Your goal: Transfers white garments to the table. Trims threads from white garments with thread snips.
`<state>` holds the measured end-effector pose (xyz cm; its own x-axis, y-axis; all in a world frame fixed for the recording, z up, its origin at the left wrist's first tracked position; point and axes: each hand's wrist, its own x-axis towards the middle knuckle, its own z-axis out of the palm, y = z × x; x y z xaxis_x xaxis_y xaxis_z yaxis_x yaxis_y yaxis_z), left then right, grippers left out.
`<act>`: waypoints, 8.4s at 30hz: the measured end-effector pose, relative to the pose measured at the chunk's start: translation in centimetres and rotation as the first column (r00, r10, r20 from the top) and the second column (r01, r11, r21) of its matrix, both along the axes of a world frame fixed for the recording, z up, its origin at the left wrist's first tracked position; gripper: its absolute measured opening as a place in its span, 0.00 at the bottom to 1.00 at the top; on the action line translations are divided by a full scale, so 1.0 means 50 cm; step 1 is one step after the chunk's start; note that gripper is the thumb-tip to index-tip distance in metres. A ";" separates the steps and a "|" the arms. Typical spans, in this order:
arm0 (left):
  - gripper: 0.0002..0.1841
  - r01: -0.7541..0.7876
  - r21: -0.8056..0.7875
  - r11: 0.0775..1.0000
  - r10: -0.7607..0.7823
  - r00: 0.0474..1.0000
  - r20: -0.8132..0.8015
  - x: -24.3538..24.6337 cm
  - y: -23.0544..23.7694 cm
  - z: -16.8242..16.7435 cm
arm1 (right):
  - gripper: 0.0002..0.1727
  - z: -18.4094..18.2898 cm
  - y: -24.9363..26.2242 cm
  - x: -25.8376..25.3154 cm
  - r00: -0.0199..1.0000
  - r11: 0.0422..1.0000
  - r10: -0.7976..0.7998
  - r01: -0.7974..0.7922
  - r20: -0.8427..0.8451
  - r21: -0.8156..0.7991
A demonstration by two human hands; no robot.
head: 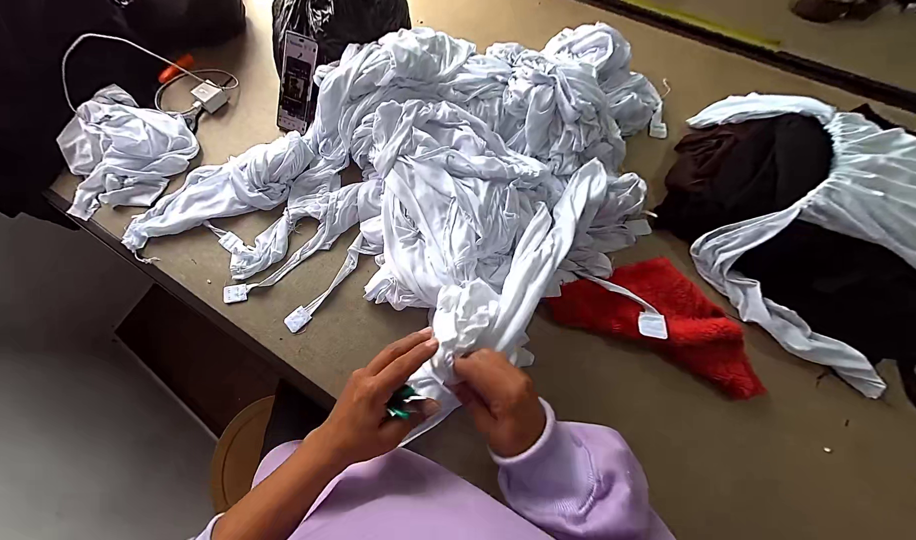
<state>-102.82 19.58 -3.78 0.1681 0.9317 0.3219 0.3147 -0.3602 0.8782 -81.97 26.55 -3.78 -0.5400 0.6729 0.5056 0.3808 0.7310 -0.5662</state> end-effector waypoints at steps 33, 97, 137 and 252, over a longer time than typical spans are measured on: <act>0.27 -0.287 0.380 0.879 0.460 0.717 -0.524 -0.171 0.064 -0.261 | 0.15 -0.086 -0.123 0.016 0.958 0.928 -0.251 0.198 -0.138 -0.314; 0.08 0.451 -0.244 0.858 -0.509 0.806 -0.301 0.072 -0.059 -0.024 | 0.17 -0.028 -0.247 0.247 0.975 0.883 -0.184 0.220 0.127 -0.415; 0.05 -0.378 -0.313 0.871 0.453 0.865 0.217 -0.130 0.088 -0.049 | 0.26 0.073 -0.130 0.490 0.591 0.340 -0.773 0.076 -0.232 -0.937; 0.18 -0.022 0.017 1.000 0.028 0.827 -0.562 -0.012 0.043 -0.122 | 0.15 -0.039 -0.201 0.303 0.688 0.700 -0.333 0.639 0.645 -0.320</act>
<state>-103.45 21.73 -9.90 0.2991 0.9356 0.1876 0.7621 -0.3526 0.5431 -66.81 16.50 -5.72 -0.1159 0.9702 -0.2130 0.9242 0.0267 -0.3810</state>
